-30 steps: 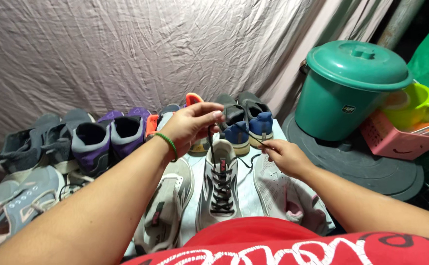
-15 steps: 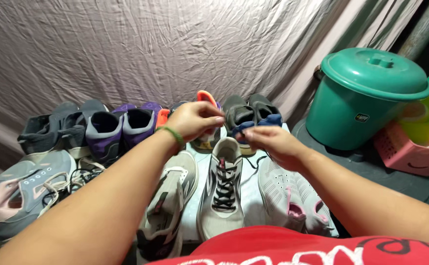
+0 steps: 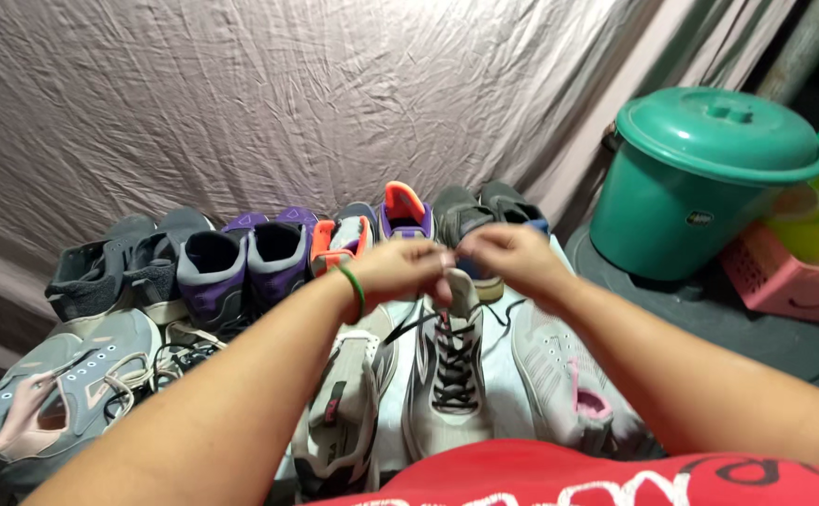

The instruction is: The person removes a black shoelace from a white sneaker and then re-laces the same shoe by threading the lace through the eyelets and tying a knot. The person then picks up a second white sneaker and begins to thread the same lace through its eyelets.

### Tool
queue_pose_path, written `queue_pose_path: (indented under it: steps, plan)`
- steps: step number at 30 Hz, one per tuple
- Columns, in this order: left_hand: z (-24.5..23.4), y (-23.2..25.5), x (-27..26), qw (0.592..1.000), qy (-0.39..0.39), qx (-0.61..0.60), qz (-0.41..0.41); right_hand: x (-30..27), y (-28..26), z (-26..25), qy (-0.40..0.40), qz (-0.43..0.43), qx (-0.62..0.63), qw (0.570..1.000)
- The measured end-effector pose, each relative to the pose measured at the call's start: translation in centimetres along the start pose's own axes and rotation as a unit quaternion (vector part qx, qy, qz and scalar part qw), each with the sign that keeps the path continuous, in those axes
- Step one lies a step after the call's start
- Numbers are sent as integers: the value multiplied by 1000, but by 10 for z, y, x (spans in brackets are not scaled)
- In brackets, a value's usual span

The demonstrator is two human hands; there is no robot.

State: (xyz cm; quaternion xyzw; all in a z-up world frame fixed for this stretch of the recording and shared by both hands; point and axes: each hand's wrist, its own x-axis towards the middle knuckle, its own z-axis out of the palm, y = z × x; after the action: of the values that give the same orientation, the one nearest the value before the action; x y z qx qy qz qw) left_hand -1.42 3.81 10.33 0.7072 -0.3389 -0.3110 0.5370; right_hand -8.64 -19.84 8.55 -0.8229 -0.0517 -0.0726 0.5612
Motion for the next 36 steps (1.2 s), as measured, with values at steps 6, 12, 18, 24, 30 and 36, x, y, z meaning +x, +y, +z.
queue_pose_path:
  steps: [6, 12, 18, 24, 30, 36]
  plan:
    - [-5, 4, 3, 988, -71, -102, -91, -9, 50, -69, 247, 13, 88, 965]
    - [43, -45, 49, 924, 11, 380, 33, -55, 62, -68, 218, -56, -288, 931]
    - [54, -71, 77, 855, -23, 518, 28, -77, 28, 0, -55, -121, -265, 955]
    - [57, -73, 65, 869, 10, 490, 70, -82, 26, 32, -79, -57, -296, 950]
    - [50, -48, 48, 846, -16, 528, 75, -75, 41, 34, -52, 48, -267, 961]
    - [50, -29, 51, 827, -31, 562, 13, -78, 41, 36, -75, 108, -215, 968]
